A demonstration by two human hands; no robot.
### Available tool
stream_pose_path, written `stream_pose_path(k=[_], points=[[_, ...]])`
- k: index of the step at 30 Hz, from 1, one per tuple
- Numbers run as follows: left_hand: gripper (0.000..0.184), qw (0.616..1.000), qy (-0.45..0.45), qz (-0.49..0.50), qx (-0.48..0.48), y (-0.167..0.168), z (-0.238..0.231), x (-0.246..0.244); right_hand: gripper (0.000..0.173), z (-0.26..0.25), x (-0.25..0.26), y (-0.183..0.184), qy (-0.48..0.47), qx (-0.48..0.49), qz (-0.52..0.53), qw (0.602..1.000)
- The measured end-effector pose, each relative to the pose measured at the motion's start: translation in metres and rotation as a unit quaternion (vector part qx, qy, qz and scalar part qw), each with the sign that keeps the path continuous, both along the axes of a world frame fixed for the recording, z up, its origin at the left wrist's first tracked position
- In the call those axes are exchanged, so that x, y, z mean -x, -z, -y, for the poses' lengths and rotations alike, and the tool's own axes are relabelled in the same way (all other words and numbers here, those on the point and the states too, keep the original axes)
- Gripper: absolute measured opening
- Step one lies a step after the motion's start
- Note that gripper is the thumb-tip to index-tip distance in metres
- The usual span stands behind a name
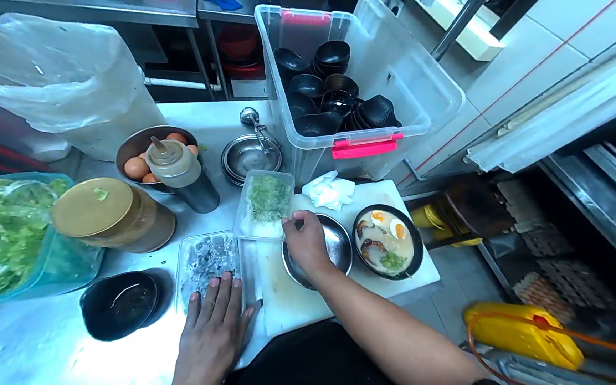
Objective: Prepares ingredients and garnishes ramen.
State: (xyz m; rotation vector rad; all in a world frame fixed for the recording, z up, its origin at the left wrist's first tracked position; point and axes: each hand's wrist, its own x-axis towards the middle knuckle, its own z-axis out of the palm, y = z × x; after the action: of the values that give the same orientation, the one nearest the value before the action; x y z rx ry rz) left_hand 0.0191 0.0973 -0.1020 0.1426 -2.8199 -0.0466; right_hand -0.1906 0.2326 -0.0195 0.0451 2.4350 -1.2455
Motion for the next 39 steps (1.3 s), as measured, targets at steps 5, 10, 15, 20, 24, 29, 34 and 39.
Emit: stream_pose_path(k=[5, 10, 15, 20, 24, 29, 34, 39], points=[[0.060, 0.999, 0.023, -0.020, -0.009, -0.001, 0.001, 0.003, 0.040, -0.014, -0.036, 0.001, -0.074, 0.015, -0.214, 0.974], [0.055, 1.000, 0.016, 0.004, -0.025, -0.011, 0.003, 0.006, 0.036, 0.001, -0.053, -0.010, -0.283, 0.059, 0.106, 0.951], [0.062, 0.992, 0.043, 0.071, -0.097, -0.054, 0.012, 0.020, 0.040, 0.013, -0.054, 0.017, -0.261, 0.101, 0.185, 0.942], [0.052, 0.975, -0.093, 0.138, -0.150, -0.054, 0.063, 0.090, 0.046, 0.020, -0.058, 0.029, -0.271, 0.084, 0.165, 0.945], [0.050, 0.957, -0.198, 0.094, -0.193, -0.033, 0.055, 0.116, 0.046, 0.019, -0.057, 0.032, -0.257, 0.130, 0.210, 0.934], [0.042, 0.959, -0.184, -0.013, -0.216, -0.023, 0.044, 0.115, 0.041, 0.016, -0.054, 0.030, -0.231, 0.167, 0.285, 0.915], [0.039, 0.946, -0.170, -0.114, -0.250, -0.018, 0.047, 0.116, 0.037, 0.015, -0.050, 0.024, -0.201, 0.205, 0.329, 0.900], [0.050, 0.875, -0.124, -0.211, -0.417, -0.028, 0.055, 0.109, 0.050, 0.016, -0.051, 0.023, -0.166, 0.229, 0.350, 0.893]])
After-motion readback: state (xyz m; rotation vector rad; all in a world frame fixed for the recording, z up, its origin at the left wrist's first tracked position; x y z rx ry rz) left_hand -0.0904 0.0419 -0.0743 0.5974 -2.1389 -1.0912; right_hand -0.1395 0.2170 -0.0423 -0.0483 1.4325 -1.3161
